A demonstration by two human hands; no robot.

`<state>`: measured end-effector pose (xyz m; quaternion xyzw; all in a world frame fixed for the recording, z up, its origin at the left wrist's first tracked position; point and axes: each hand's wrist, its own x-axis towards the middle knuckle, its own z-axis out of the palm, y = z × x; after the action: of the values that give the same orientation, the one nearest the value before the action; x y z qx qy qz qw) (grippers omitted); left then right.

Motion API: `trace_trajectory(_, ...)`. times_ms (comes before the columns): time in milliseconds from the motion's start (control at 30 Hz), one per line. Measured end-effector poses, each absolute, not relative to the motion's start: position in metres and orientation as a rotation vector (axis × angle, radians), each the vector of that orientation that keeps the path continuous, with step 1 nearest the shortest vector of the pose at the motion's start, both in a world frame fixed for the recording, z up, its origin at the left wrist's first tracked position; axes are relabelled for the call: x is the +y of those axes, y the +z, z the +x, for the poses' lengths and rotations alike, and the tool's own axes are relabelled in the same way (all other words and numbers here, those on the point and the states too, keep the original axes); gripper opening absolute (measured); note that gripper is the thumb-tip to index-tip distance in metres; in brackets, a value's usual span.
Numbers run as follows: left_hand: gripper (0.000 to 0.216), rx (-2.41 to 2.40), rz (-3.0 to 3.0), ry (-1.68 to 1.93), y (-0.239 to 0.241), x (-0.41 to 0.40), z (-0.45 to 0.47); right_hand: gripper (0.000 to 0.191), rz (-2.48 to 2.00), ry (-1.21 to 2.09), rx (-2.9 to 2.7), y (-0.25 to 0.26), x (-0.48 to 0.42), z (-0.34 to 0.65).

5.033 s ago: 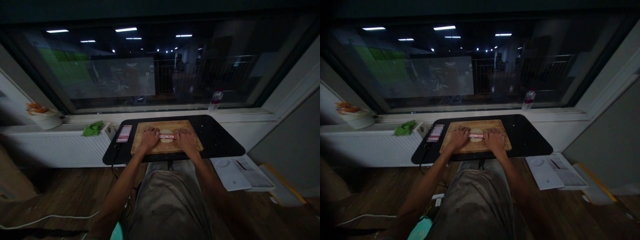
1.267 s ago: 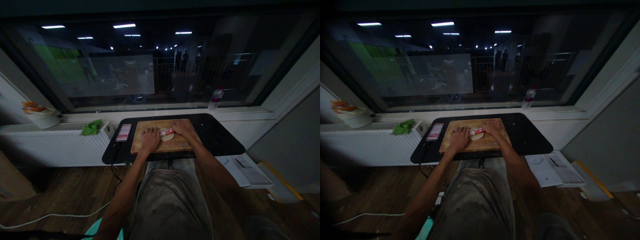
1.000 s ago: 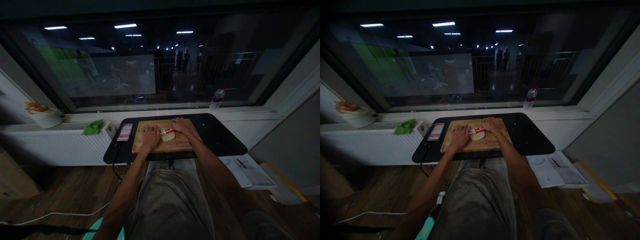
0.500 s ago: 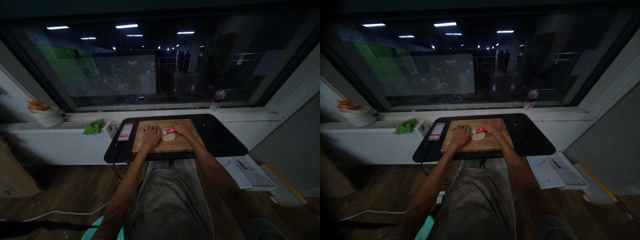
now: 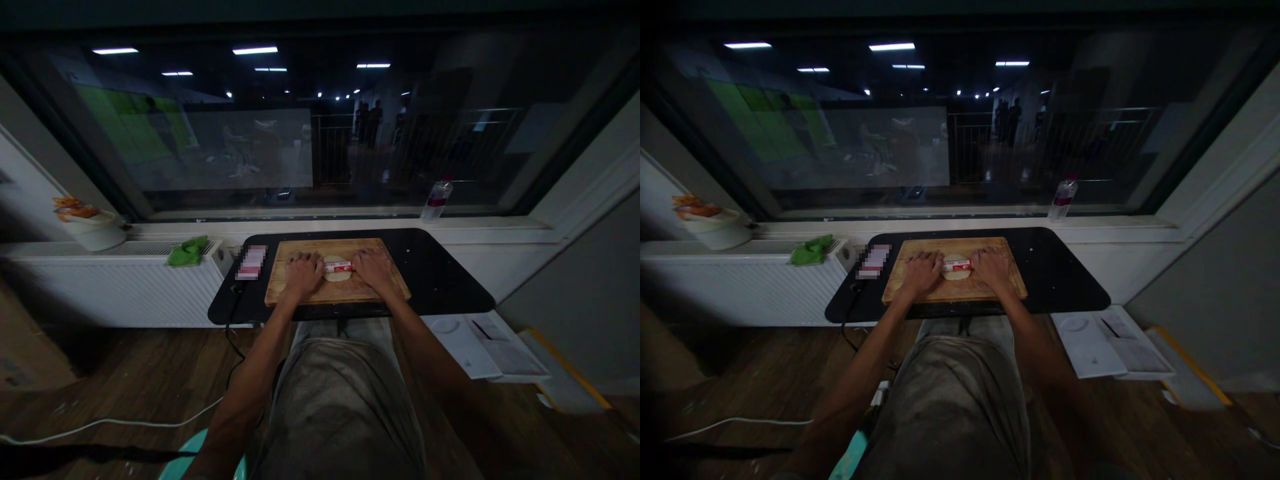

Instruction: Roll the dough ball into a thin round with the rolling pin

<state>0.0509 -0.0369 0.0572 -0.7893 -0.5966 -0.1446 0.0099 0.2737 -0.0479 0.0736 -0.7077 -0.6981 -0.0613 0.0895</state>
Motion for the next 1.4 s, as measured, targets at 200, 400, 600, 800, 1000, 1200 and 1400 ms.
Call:
trace_trajectory(200, 0.045, -1.845, -2.476, -0.434, 0.058, -0.039, 0.05, 0.056, -2.07, -0.205, -2.043, 0.065, -0.058, 0.277)
trace_trajectory(400, 0.047, -1.845, -2.496, -0.416, 0.061, -0.041, 0.05, 0.056, -2.047, -0.195, -2.029, 0.066, -0.073, 0.276)
trace_trajectory(600, 0.046, -1.825, -2.502, -0.433, 0.061, -0.044, 0.048, 0.055, -1.978, -0.194, -2.035, 0.064, -0.083, 0.276)
trace_trajectory(800, 0.049, -1.764, -2.504, -0.436, 0.057, -0.05, 0.044, 0.052, -1.925, -0.232, -2.002, 0.052, -0.085, 0.278)
trace_trajectory(1000, 0.045, -1.708, -2.517, -0.515, 0.051, -0.052, 0.04, 0.052, -1.862, -0.257, -1.96, 0.04, -0.086, 0.281)
trace_trajectory(1200, 0.045, -1.669, -2.495, -0.609, 0.045, -0.055, 0.038, 0.056, -1.791, -0.277, -1.929, 0.026, -0.087, 0.285)
trace_trajectory(1400, 0.044, -1.643, -2.478, -0.675, 0.037, -0.056, 0.036, 0.059, -1.723, -0.296, -1.891, 0.014, -0.09, 0.288)
